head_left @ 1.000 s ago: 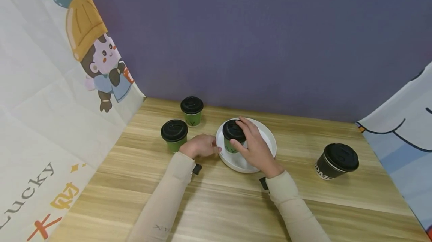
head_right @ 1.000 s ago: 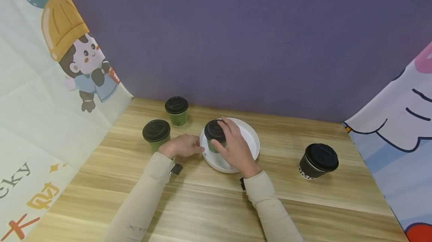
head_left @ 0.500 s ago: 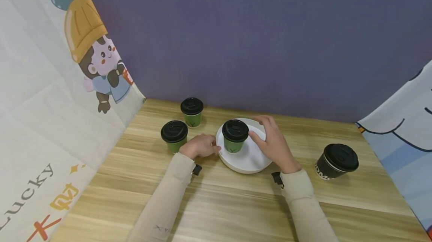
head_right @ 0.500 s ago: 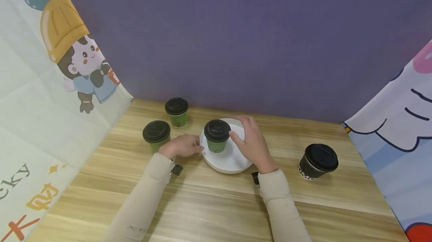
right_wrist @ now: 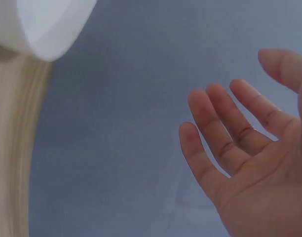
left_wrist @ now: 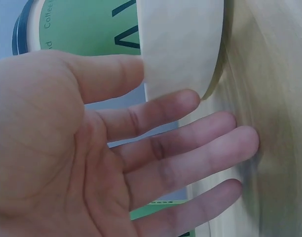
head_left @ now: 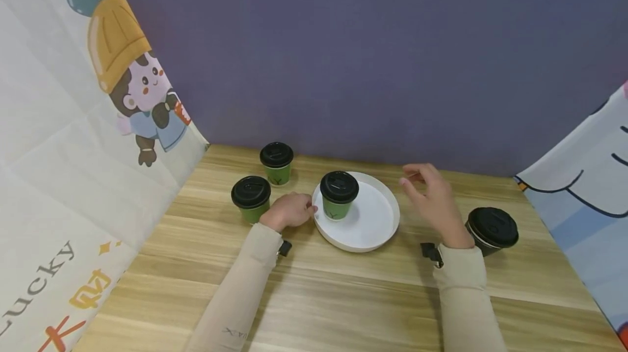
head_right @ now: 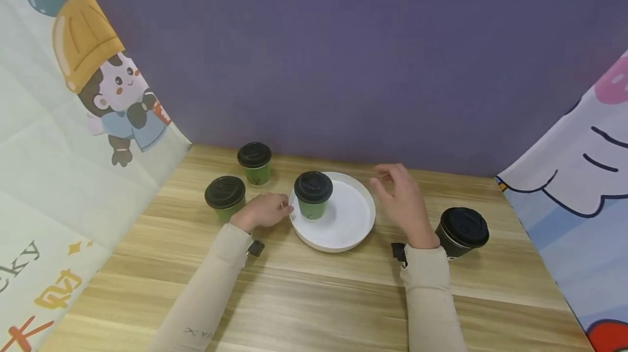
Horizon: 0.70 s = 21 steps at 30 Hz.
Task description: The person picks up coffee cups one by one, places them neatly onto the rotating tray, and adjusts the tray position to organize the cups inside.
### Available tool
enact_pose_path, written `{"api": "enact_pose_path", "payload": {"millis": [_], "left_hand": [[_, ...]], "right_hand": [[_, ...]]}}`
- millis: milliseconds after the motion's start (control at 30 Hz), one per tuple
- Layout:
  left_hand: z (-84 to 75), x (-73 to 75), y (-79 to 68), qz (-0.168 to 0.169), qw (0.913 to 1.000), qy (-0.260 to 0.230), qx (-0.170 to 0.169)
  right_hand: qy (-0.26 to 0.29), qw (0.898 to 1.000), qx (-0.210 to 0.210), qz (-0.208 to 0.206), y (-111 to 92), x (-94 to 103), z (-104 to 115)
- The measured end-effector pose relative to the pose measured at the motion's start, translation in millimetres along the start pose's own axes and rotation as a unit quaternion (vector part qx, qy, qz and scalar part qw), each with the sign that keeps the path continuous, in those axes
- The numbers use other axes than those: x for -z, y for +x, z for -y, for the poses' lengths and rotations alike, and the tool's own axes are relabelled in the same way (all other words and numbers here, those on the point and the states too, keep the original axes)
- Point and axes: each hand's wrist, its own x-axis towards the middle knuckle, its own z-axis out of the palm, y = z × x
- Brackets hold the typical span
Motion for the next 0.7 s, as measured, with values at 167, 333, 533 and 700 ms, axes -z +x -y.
{"api": "enact_pose_path", "payload": {"millis": [167, 333, 533, 700], "left_hand": [[2.5, -1.8, -1.8, -0.015, 0.9999, -0.006, -0.002], [5.3, -3.8, -3.0, -0.027, 0.9995, -0.012, -0.007], [7.3, -7.0, -4.5, -0.047, 0.9988, -0.012, 0.002], [9.3, -11.7, -3.7, -0.072, 0.9971, -0.016, 0.015]], "right_hand": [[0.007, 0.999, -0.037, -0.006, -8, 22.3, 1], [0.006, 0.997, -0.08, -0.003, -18, 41.8, 1], [-0.01, 0.992, -0.123, -0.018, -32, 61.3, -10], [-0.03, 0.984, -0.165, -0.053, -45, 75.1, -20]]}}
